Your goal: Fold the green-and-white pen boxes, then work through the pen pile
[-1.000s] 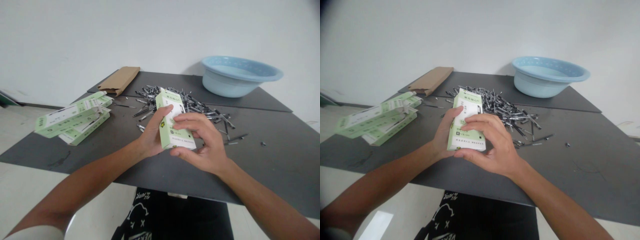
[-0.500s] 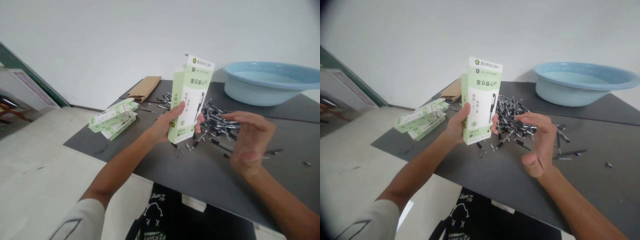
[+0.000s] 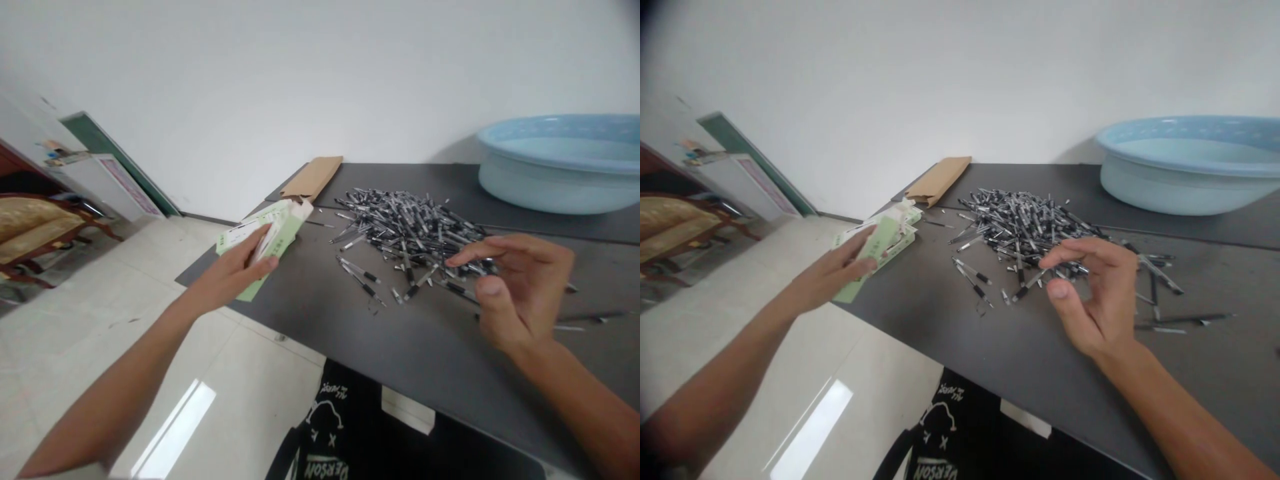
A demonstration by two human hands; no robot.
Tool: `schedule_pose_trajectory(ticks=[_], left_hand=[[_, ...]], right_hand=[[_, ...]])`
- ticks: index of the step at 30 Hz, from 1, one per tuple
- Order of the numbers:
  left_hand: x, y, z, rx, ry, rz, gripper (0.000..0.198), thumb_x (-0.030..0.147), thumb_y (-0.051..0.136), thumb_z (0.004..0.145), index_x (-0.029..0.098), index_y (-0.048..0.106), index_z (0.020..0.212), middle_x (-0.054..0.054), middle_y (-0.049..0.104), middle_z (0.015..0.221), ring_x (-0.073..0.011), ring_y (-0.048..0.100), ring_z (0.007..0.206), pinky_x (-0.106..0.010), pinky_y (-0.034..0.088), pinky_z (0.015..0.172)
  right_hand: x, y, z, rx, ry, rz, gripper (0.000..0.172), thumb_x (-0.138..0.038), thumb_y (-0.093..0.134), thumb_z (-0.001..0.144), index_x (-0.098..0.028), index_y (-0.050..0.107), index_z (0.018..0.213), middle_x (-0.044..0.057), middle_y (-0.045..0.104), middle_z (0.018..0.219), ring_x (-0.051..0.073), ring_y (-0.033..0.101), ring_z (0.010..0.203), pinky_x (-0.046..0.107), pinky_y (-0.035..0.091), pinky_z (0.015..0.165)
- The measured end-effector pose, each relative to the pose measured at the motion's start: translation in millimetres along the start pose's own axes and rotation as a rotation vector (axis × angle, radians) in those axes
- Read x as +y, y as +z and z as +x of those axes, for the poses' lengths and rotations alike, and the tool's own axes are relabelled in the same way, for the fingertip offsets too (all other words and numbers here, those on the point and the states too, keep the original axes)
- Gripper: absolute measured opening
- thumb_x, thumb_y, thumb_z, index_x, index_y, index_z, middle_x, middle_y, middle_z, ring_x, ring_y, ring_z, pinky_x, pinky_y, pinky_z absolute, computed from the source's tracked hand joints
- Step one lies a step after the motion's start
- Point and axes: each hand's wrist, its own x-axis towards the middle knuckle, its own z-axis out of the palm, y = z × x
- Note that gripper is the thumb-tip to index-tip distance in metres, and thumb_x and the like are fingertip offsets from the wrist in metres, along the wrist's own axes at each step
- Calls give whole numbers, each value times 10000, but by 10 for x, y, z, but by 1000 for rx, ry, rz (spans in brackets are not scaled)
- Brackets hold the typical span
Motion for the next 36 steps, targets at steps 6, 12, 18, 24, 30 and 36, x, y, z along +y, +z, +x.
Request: schedule_pose_trajectory(ticks=[6, 12, 18, 24, 30, 36], left_hand=[[-197, 402, -226, -80, -127, 337, 1007, 786, 576, 930, 161, 377, 1693, -273, 586, 1578, -503, 676, 1292, -648, 566, 1031], [-312, 525, 0, 71, 6, 424, 853, 672, 577, 973, 135, 443, 1622, -256, 527, 1593, -454, 588, 1391, -588, 493, 1163], [-309, 685, 76, 35, -34, 454, 825, 667, 495, 1008, 148, 429, 1647, -256, 586, 1503, -462, 632, 1319, -587, 528, 1092], [-307, 789, 149, 43, 38, 525, 866, 684, 462, 1024, 85, 397, 1645, -280, 575, 1544, -460, 554, 1427, -572, 449, 1168], [-82, 807, 118, 235, 133, 502, 676, 621, 453, 1068, 188, 491, 1586, -220, 511, 1600, -444, 496, 1454, -594, 414, 1195], [713, 644, 370, 417, 469, 229, 392, 477, 441, 1126, 201, 677, 1273, -145, 645, 1242, -286, 639, 1192, -416, 525, 1047]], right_hand=[[-25, -2, 68, 41, 7, -69, 548, -160, 782, 852, -315, 592, 1341, -2, 718, 868, 244, 725, 749, 451, 516, 736], [-3, -50, 181, 132, 20, -138, 508, -135, 810, 834, -272, 560, 1254, -34, 696, 812, 192, 671, 687, 399, 504, 730], [64, -108, 251, 169, -4, -222, 473, -141, 811, 834, -256, 581, 1230, -36, 660, 806, 177, 647, 685, 377, 509, 718], [90, -197, 308, 218, 98, -342, 335, -293, 805, 909, -242, 592, 1162, -1, 677, 823, 196, 676, 747, 389, 552, 792], [185, -418, 372, 146, 166, -572, 257, -404, 835, 895, -226, 700, 1022, 48, 747, 920, 208, 704, 825, 385, 538, 851], [289, -517, 330, -323, 337, -655, 288, -522, 868, 858, -243, 805, 894, 19, 784, 869, 190, 680, 722, 337, 501, 711]])
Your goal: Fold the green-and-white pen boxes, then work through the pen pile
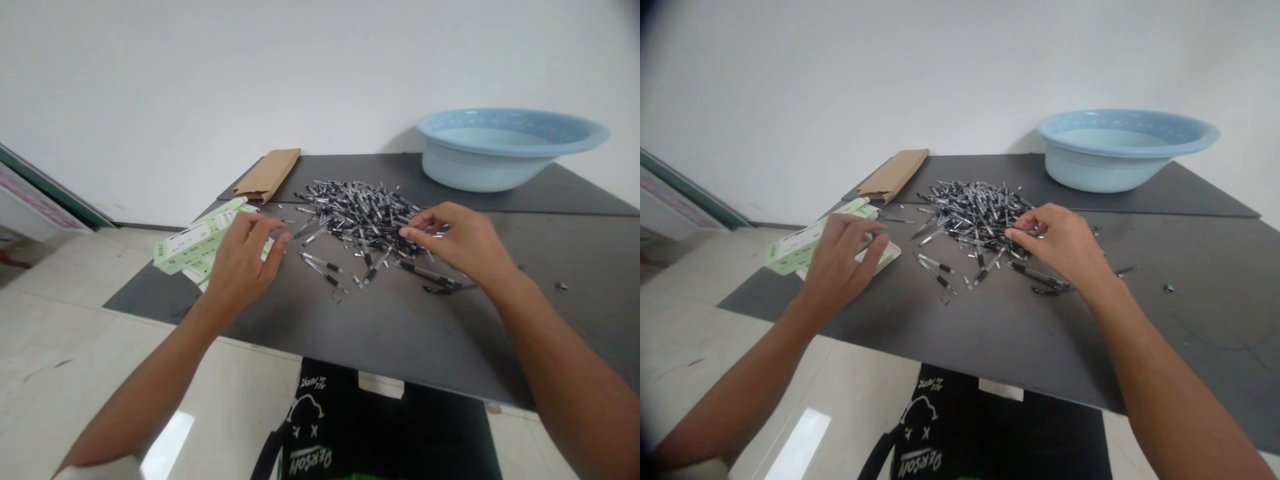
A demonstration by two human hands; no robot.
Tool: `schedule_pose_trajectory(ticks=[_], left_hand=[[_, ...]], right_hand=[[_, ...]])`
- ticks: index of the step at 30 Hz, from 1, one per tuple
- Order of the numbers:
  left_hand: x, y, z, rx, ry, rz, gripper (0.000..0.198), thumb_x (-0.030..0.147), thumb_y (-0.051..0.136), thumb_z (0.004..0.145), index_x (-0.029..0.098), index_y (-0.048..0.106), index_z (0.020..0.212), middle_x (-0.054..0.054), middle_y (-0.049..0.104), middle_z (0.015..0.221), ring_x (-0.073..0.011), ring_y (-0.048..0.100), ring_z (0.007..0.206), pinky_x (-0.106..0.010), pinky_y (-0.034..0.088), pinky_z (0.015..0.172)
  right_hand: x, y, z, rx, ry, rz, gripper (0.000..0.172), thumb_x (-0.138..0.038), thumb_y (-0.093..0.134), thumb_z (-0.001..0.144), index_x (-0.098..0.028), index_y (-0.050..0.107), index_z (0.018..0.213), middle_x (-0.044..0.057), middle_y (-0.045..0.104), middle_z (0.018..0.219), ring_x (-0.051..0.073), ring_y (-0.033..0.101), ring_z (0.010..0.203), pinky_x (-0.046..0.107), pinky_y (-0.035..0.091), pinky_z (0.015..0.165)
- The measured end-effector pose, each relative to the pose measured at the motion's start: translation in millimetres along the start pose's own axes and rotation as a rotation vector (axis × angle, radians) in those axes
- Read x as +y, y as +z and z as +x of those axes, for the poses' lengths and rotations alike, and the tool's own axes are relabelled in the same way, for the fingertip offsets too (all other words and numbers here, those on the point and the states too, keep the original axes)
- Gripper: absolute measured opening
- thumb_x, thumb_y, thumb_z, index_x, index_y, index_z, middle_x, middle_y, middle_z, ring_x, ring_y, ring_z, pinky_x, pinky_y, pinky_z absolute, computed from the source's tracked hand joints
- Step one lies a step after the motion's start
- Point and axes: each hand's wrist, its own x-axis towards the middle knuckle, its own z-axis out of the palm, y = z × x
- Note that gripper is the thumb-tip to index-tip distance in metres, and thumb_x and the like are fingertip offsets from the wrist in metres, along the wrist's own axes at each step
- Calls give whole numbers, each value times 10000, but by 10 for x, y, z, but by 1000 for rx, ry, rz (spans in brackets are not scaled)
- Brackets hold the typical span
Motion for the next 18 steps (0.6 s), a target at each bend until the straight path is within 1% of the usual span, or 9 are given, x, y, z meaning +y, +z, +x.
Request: schedule_pose_trajectory(ticks=[1, 3, 5, 7, 9, 11, 15, 18], left_hand=[[69, 37, 172, 9, 32, -41, 385, 461, 421, 1136, 199, 696, 1198, -122, 673, 1157, -263, 660, 1103, -382, 529, 976], [172, 181, 516, -23, 89, -56, 405, 452, 404, 1144, 187, 711, 1141, -105, 699, 1066, -248, 668, 999, -354, 510, 865], [234, 389, 800, -49, 102, -35, 356, 393, 438, 1135, 183, 725, 1112, -93, 709, 1027, -243, 672, 965, -342, 487, 814], [270, 601, 970, -112, 94, -2, 329, 358, 453, 1130, 187, 732, 1091, -93, 713, 1044, -242, 676, 969, -333, 477, 799], [288, 762, 1025, -161, 80, 7, 327, 345, 452, 1130, 187, 734, 1076, -98, 714, 1069, -240, 680, 979, -325, 478, 802], [288, 851, 1009, -197, 79, 0, 312, 331, 467, 1123, 187, 738, 1063, -100, 718, 1073, -242, 686, 990, -319, 484, 804], [241, 892, 980, -260, 87, -10, 243, 293, 539, 1080, 191, 749, 1015, -94, 730, 1039, -257, 696, 983, -326, 496, 799], [223, 918, 999, -269, 77, -22, 198, 277, 577, 1056, 198, 753, 1009, -86, 742, 1036, -259, 704, 986, -336, 509, 830]], right_hand=[[-7, 23, -9, -48, 3, -1, 285, -525, 873, 852, -250, 816, 896, 12, 788, 866, 183, 673, 703, 327, 491, 688], [-45, 73, -27, -134, 13, -21, 275, -534, 864, 860, -268, 833, 920, 3, 793, 867, 173, 660, 689, 314, 472, 661], [-96, 118, -48, -209, 13, -39, 258, -534, 828, 899, -279, 843, 936, 3, 796, 870, 167, 656, 691, 308, 460, 649], [-145, 158, -72, -280, -6, -36, 249, -522, 794, 936, -279, 846, 958, 5, 803, 886, 172, 674, 721, 307, 469, 665], [-187, 198, -101, -334, -19, -34, 245, -505, 772, 958, -272, 846, 974, 9, 812, 913, 187, 710, 786, 313, 490, 714], [-234, 241, -130, -374, -15, -64, 253, -501, 749, 976, -270, 850, 994, 16, 818, 936, 208, 737, 851, 329, 500, 760], [-368, 334, -158, -462, 63, -143, 290, -524, 682, 1011, -299, 863, 1036, 16, 833, 977, 230, 756, 885, 352, 487, 758], [-471, 398, -144, -516, 142, -181, 332, -555, 655, 1016, -303, 866, 1064, 20, 841, 989, 246, 762, 893, 355, 479, 742]])
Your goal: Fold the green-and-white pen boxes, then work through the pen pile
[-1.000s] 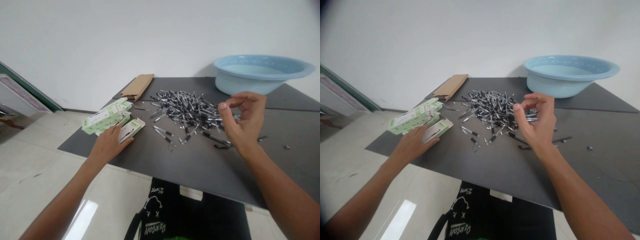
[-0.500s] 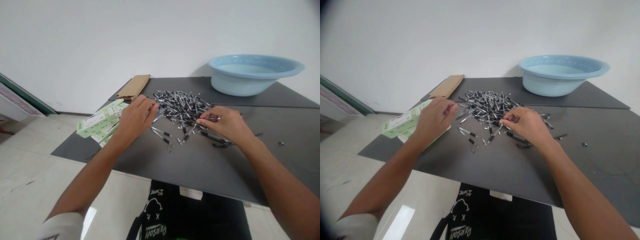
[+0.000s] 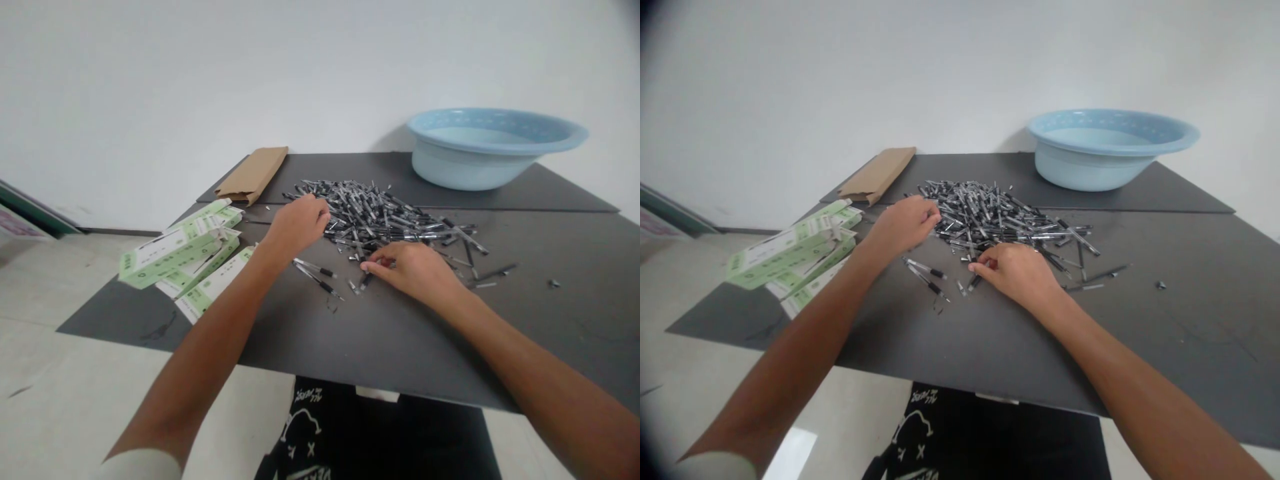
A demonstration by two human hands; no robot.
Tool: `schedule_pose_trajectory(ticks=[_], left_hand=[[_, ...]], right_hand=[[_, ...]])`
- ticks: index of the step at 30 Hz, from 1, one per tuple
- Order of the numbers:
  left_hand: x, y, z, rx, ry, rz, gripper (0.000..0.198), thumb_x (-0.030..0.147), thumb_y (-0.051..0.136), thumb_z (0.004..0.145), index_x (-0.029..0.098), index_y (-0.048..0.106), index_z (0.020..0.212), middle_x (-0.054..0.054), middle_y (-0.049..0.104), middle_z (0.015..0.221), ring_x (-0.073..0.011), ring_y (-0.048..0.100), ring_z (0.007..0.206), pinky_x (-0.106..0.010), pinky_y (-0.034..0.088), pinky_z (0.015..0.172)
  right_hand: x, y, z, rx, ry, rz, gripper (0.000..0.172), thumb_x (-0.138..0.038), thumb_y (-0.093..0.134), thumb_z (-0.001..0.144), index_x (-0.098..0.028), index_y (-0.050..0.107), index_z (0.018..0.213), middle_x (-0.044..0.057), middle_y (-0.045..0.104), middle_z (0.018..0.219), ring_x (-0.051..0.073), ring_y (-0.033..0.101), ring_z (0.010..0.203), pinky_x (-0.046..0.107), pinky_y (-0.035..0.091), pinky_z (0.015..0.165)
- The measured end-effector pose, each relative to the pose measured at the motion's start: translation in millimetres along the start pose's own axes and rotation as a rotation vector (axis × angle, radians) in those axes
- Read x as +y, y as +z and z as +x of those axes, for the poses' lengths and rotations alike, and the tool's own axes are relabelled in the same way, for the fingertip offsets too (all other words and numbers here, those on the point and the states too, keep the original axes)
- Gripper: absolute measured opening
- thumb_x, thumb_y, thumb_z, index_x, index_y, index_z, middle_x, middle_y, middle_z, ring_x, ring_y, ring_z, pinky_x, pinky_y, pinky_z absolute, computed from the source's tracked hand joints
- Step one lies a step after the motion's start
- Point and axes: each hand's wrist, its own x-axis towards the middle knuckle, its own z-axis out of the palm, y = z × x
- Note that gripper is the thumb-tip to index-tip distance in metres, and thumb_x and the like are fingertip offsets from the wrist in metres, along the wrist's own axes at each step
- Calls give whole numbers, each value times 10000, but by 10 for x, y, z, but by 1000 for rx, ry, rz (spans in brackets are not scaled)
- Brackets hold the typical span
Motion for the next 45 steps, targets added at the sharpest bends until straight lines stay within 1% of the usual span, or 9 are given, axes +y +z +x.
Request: schedule_pose_trajectory(ticks=[6, 12, 19, 25, 30, 33, 37, 40, 45], left_hand=[[110, 114, -77, 90, -34, -32, 250, 312, 508, 1108, 197, 729, 1134, -96, 759, 1119, -252, 716, 1031, -329, 513, 829], [151, 187, -161, 132, -13, -63, 249, 327, 507, 1118, 214, 729, 1113, -76, 769, 1102, -235, 731, 1005, -303, 499, 768], [25, 322, -145, 133, 5, -105, 212, 280, 548, 1086, 201, 743, 1071, -89, 777, 1062, -249, 728, 979, -319, 511, 777], [8, 404, -143, 156, 60, -146, 207, 279, 571, 1064, 205, 763, 1067, -80, 733, 1017, -230, 696, 904, -328, 527, 779], [70, 343, -172, 268, 333, -158, 381, 290, 646, 1045, 282, 703, 1422, -130, 650, 1372, -292, 593, 1227, -463, 484, 1068], [139, 274, -210, 290, 441, -97, 366, 278, 651, 1054, 352, 714, 1407, -77, 606, 1565, -331, 512, 1369, -514, 417, 1094], [222, 160, -237, 180, 423, -79, 254, 367, 589, 1107, 327, 766, 1285, -22, 769, 1388, -281, 586, 1348, -482, 359, 1077], [226, 109, -223, 92, 410, -102, 288, 425, 535, 1130, 306, 775, 1236, -18, 839, 1210, -244, 690, 1184, -460, 353, 1050], [143, 115, -167, 88, 297, -83, 323, 406, 478, 1147, 261, 754, 1229, -44, 860, 1092, -218, 754, 955, -413, 401, 980]], right_hand=[[-126, 55, 99, -29, 74, -52, 399, -618, 613, 1014, -309, 859, 1071, 26, 852, 934, 268, 774, 848, 360, 463, 696], [-240, 89, 238, -61, 134, -143, 462, -693, 620, 966, -308, 870, 1021, 101, 851, 933, 344, 790, 912, 388, 493, 717], [-258, 109, 303, -100, 157, -189, 413, -616, 618, 972, -296, 879, 998, 126, 844, 924, 337, 785, 895, 377, 513, 723], [-217, 87, 286, -63, 101, -110, 424, -516, 551, 1011, -236, 868, 978, 110, 842, 896, 280, 764, 826, 339, 454, 687], [-157, -38, 228, 35, 22, 3, 334, -442, 577, 997, -219, 825, 979, 54, 820, 863, 209, 717, 738, 313, 427, 676], [-101, -100, 199, 94, -41, 51, 237, -374, 628, 954, -215, 804, 944, 43, 817, 885, 207, 733, 810, 301, 464, 756], [-10, -153, 170, 130, -87, 110, 213, -380, 667, 958, -229, 814, 986, 23, 835, 921, 206, 757, 858, 295, 500, 811], [71, -195, 149, 196, -95, 194, 238, -432, 707, 971, -247, 839, 1043, 19, 848, 931, 204, 774, 850, 288, 526, 796], [292, -319, 137, 555, -36, 302, 447, -551, 723, 975, -237, 801, 1283, 83, 839, 1215, 244, 786, 995, 318, 561, 812]])
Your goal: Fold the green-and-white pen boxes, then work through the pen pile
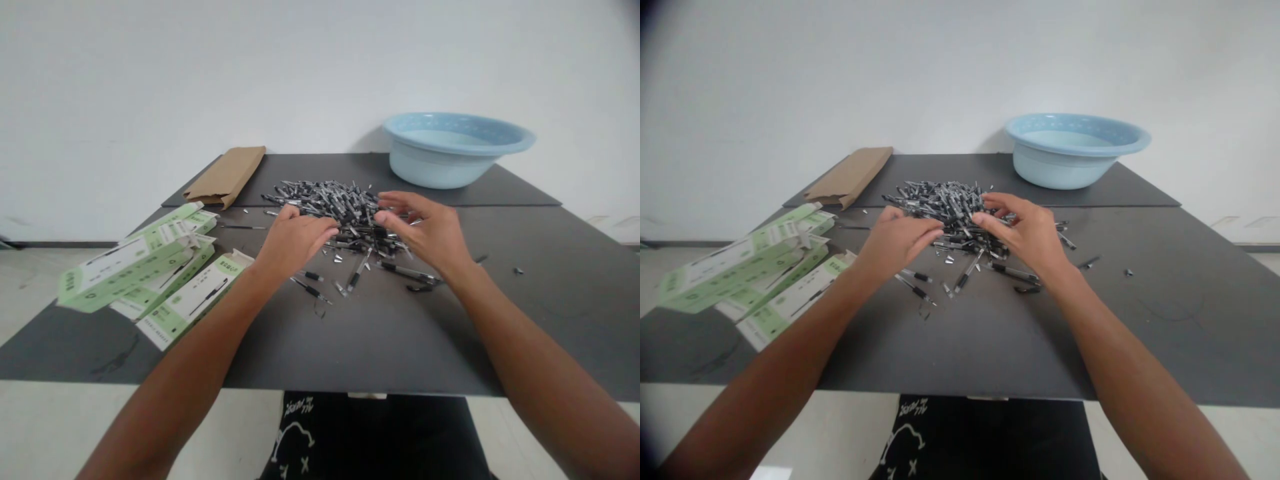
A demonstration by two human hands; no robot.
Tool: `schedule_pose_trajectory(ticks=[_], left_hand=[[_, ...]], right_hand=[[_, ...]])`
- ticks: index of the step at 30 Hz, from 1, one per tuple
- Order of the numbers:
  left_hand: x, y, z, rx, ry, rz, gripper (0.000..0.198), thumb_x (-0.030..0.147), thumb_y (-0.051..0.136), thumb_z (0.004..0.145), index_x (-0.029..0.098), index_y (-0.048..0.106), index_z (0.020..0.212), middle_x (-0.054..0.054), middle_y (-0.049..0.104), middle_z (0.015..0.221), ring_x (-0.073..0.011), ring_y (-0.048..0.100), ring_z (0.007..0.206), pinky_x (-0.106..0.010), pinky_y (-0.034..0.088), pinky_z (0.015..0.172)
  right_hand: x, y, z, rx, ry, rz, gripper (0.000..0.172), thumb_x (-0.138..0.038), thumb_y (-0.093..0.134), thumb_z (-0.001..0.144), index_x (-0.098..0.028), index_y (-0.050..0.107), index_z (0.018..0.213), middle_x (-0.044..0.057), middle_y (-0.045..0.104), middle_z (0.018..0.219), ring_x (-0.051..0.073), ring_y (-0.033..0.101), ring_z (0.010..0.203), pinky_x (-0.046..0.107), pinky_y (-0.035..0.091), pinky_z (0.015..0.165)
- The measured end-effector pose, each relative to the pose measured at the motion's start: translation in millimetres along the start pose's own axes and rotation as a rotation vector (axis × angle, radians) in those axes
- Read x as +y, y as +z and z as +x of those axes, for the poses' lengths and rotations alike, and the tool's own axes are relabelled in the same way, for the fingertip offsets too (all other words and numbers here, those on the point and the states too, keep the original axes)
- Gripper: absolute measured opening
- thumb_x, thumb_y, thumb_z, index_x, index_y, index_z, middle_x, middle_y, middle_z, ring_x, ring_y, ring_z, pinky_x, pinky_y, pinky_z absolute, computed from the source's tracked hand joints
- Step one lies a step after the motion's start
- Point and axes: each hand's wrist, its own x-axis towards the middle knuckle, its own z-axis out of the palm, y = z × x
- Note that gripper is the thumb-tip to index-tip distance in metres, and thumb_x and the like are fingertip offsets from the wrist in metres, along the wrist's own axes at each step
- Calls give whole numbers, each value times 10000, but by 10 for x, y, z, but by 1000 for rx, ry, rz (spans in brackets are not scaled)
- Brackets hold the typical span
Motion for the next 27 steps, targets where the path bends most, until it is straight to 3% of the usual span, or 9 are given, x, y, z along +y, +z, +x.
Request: schedule_pose_trajectory(ticks=[3, 6, 10, 14, 19, 27], left_hand=[[-49, 17, 4, 38, -88, -38, 331, 402, 480, 1141, 231, 743, 1246, -72, 853, 1123, -233, 769, 959, -393, 458, 966], [-53, 46, -7, 53, -129, -117, 320, 393, 502, 1132, 213, 725, 1274, -84, 848, 1161, -244, 796, 1007, -360, 517, 938], [-10, 82, -28, 40, -160, -152, 296, 358, 545, 1105, 211, 678, 1325, -73, 859, 1132, -231, 822, 986, -311, 565, 856], [14, 71, -30, 39, -207, -175, 327, 317, 574, 1058, 203, 634, 1359, -69, 863, 1093, -219, 828, 954, -296, 582, 837], [-16, 60, -17, 89, -284, -246, 309, 288, 586, 1005, 203, 631, 1299, -50, 857, 1020, -209, 817, 927, -304, 580, 855], [-147, 79, -28, 206, -333, -311, 266, 281, 517, 993, 210, 620, 1227, -30, 812, 907, -179, 772, 796, -285, 555, 818]], right_hand=[[165, -119, 58, 49, 54, -145, 438, -580, 646, 1013, -235, 833, 1209, 97, 848, 1147, 265, 774, 983, 363, 558, 849], [310, -190, 97, -188, 32, -263, 358, -561, 697, 977, -261, 870, 1070, 66, 856, 1048, 263, 760, 962, 376, 540, 883], [371, -211, 106, -491, -63, -229, 250, -469, 748, 935, -263, 883, 973, 44, 845, 1012, 227, 739, 918, 331, 521, 844], [319, -248, 77, -672, -62, -207, 215, -463, 775, 896, -297, 894, 964, 20, 823, 957, 196, 721, 831, 302, 510, 761], [276, -296, 40, -887, -67, -148, 190, -452, 799, 850, -334, 901, 958, 5, 819, 946, 190, 728, 816, 297, 530, 761], [541, -633, 89, -962, 199, -245, 232, -463, 830, 774, -346, 912, 956, 23, 853, 984, 261, 763, 860, 346, 552, 752]])
